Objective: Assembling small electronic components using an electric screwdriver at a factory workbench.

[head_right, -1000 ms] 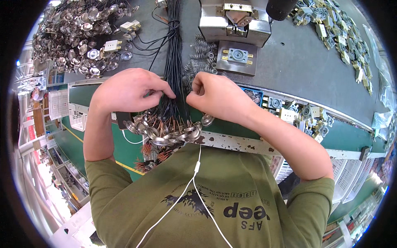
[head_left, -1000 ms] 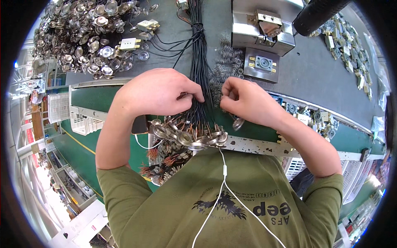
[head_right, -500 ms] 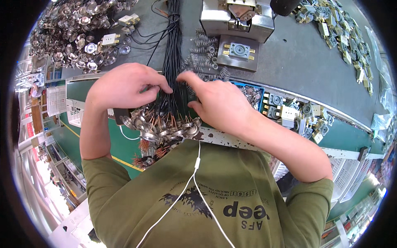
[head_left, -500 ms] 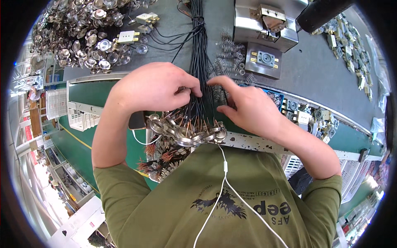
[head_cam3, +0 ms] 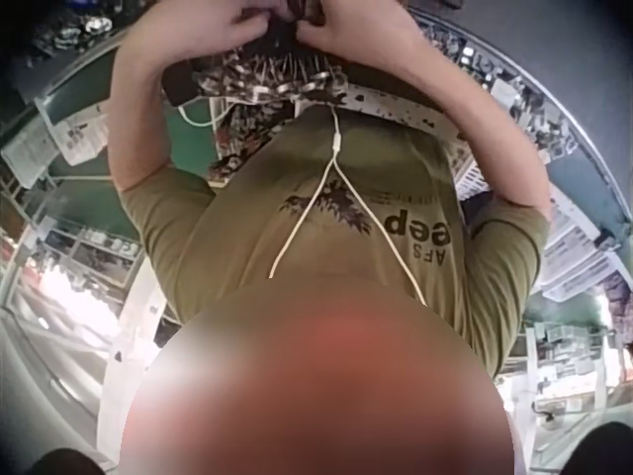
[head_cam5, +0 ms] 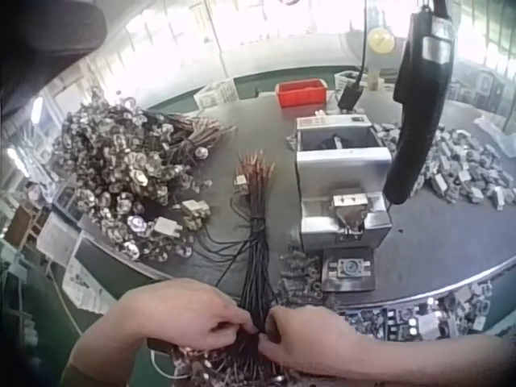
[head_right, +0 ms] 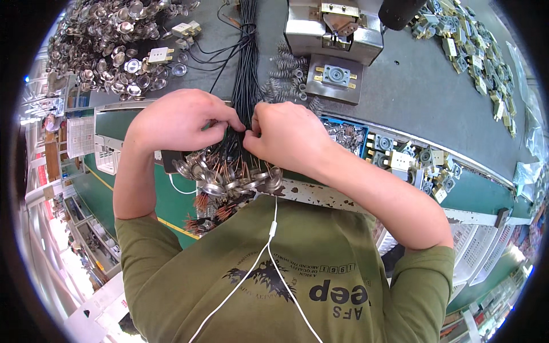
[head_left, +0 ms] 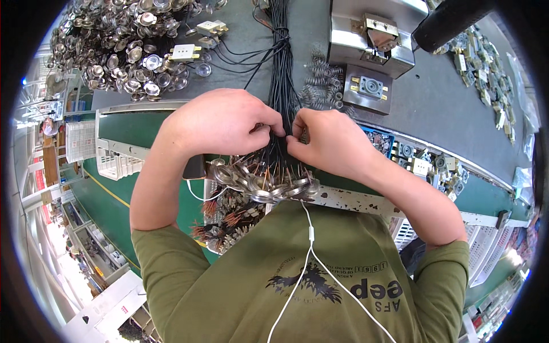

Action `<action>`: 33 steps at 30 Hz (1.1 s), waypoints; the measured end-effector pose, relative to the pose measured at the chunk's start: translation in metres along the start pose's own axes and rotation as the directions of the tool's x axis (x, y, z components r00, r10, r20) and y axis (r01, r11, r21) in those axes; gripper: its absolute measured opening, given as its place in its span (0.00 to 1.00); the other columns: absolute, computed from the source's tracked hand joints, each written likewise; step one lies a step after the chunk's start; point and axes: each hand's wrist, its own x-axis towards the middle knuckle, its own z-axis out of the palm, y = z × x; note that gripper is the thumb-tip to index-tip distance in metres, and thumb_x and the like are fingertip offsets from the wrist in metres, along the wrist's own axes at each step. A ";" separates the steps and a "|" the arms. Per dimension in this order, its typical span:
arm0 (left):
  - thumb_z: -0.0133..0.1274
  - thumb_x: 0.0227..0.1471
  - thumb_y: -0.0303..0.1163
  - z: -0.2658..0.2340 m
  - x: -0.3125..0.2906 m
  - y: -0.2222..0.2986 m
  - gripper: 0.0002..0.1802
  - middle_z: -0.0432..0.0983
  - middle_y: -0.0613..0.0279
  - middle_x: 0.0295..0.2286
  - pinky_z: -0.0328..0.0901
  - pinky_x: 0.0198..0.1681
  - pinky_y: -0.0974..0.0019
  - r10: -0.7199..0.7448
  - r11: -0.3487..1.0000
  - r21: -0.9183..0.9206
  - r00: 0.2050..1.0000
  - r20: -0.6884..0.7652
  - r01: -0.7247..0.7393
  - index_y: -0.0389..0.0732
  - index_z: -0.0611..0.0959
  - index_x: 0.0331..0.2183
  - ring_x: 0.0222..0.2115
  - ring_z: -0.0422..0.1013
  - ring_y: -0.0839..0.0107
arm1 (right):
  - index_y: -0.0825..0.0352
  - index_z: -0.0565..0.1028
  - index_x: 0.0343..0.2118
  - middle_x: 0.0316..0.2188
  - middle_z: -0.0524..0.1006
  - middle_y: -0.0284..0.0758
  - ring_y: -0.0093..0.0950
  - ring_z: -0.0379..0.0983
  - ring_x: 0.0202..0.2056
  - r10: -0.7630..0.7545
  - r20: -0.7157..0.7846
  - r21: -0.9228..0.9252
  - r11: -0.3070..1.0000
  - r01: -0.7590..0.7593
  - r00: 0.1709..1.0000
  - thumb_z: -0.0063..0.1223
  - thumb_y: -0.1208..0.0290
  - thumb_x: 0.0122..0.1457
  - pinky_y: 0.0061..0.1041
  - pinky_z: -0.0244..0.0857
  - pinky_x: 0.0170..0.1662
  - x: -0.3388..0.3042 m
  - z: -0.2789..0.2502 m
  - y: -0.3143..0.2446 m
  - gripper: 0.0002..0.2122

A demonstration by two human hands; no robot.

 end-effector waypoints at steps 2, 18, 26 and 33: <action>0.50 0.52 0.31 0.002 -0.003 -0.001 0.16 0.83 0.51 0.33 0.72 0.42 0.52 0.016 1.000 -0.025 1.000 -0.020 -0.017 0.43 0.88 0.39 0.36 0.78 0.52 | 0.69 0.75 0.33 0.21 0.80 0.40 0.33 0.80 0.23 0.098 0.086 0.271 0.955 -0.118 0.991 0.57 0.68 0.58 0.33 0.72 0.30 -0.002 -0.012 -0.002 0.09; 0.57 0.58 0.32 0.011 0.037 -0.016 0.06 0.80 0.57 0.30 0.71 0.39 0.51 0.214 0.977 0.136 0.731 -0.647 -0.166 0.41 0.79 0.37 0.35 0.77 0.54 | 0.66 0.76 0.54 0.26 0.81 0.36 0.27 0.79 0.25 -0.035 -0.055 -0.256 0.967 0.020 0.998 0.49 0.77 0.65 0.34 0.70 0.32 -0.047 -0.103 0.017 0.15; 0.58 0.57 0.29 0.018 0.064 -0.042 0.08 0.81 0.56 0.33 0.73 0.42 0.56 0.263 0.962 0.238 0.662 -0.702 -0.130 0.40 0.83 0.39 0.37 0.78 0.55 | 0.72 0.73 0.58 0.22 0.78 0.34 0.20 0.71 0.18 0.393 0.272 0.818 0.385 -0.426 0.878 0.43 0.68 0.74 0.20 0.67 0.25 -0.088 -0.029 0.019 0.16; 0.58 0.57 0.30 0.008 0.063 -0.031 0.06 0.81 0.56 0.32 0.72 0.41 0.54 0.233 0.972 0.177 0.644 -0.729 -0.152 0.40 0.81 0.37 0.35 0.78 0.54 | 0.63 0.82 0.43 0.25 0.78 0.37 0.37 0.76 0.25 -0.130 -0.416 -0.435 0.897 -0.072 0.900 0.66 0.73 0.55 0.36 0.69 0.31 -0.084 -0.081 0.033 0.12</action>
